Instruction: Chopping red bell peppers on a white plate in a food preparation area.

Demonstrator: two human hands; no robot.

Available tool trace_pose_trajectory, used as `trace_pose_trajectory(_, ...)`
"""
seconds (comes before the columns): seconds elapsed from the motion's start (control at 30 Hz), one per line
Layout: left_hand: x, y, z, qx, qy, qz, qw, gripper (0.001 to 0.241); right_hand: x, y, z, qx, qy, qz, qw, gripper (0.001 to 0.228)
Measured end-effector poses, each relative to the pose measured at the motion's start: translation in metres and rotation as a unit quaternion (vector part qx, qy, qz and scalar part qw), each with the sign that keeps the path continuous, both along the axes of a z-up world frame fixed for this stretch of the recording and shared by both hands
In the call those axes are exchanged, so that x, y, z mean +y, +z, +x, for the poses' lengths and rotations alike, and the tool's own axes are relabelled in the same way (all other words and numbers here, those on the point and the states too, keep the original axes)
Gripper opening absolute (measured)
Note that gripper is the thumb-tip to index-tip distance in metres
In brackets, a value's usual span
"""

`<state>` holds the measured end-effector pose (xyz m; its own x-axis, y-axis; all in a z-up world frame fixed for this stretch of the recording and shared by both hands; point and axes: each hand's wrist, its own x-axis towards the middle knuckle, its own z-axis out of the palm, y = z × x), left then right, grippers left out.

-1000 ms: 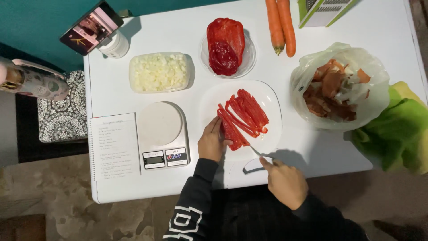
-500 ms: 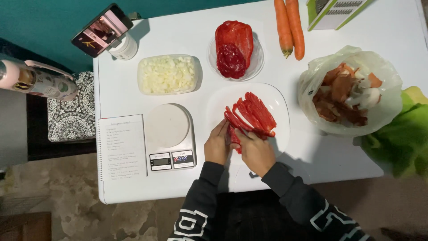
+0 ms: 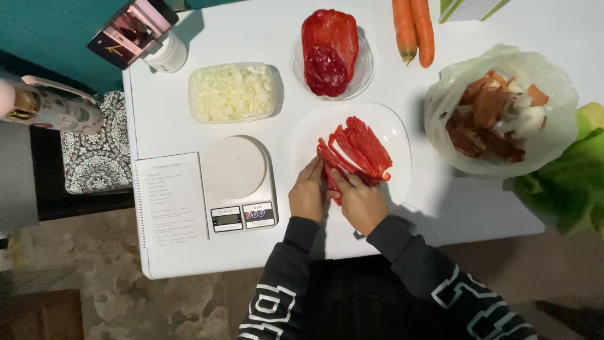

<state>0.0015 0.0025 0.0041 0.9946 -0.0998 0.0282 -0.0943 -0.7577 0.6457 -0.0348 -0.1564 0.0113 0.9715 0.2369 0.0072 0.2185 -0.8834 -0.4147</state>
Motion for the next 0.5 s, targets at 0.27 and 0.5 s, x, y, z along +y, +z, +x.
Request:
trace_pose_trajectory(0.27,-0.003,-0.007,-0.004,0.038,0.009,0.015,0.999,0.096,-0.033,0.031,-0.07,0.085,-0.022,-0.039,0.995,0.06)
trace_pose_trajectory(0.5,-0.003,-0.006,0.002,0.039,0.006,0.017,0.999,0.097,-0.048,0.066,-0.077,0.18,-0.04,-0.101,0.978,0.06)
